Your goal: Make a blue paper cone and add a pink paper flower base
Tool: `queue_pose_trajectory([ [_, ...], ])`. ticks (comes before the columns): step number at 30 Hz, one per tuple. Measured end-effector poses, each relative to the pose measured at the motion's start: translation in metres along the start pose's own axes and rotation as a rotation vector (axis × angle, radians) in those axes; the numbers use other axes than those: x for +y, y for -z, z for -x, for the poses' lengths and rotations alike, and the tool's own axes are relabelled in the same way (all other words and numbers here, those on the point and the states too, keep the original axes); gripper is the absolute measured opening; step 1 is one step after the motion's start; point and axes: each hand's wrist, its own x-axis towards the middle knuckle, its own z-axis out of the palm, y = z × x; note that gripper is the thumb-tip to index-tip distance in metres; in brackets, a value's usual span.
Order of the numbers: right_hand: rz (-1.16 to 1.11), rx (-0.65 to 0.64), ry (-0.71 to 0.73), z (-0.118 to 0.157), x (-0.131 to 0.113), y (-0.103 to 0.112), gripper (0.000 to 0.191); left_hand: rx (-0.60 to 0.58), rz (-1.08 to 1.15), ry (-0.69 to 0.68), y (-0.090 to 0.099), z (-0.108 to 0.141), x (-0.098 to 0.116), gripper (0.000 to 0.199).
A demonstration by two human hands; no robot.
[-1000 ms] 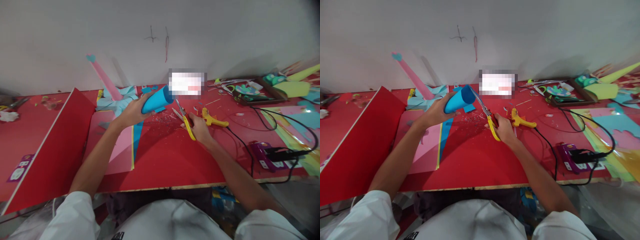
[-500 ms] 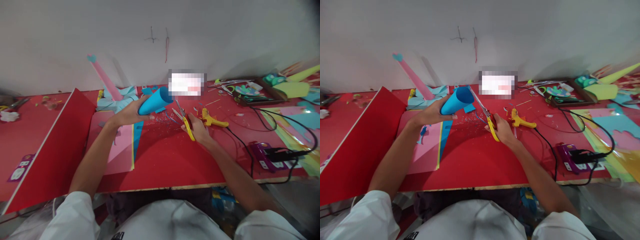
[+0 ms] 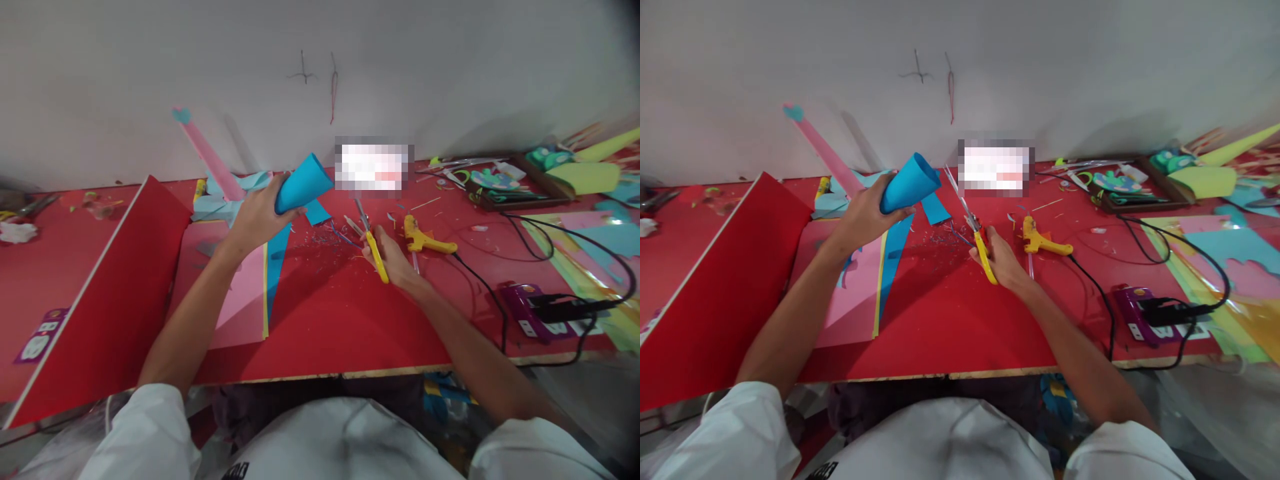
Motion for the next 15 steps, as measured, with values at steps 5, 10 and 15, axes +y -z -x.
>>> queue_pose_trajectory([
  [5,-0.002,0.031,-0.045,0.001,-0.013,0.007,0.046,-0.048,-0.136,0.106,0.005,0.004,0.019,0.08],
  [10,0.029,0.051,-0.044,0.002,-0.022,0.006,0.05,-0.118,-0.259,0.171,0.0,0.01,0.047,0.072],
  [15,0.018,0.074,-0.035,0.002,-0.023,0.005,0.054,-0.149,-0.332,0.171,-0.007,0.014,0.06,0.069],
])
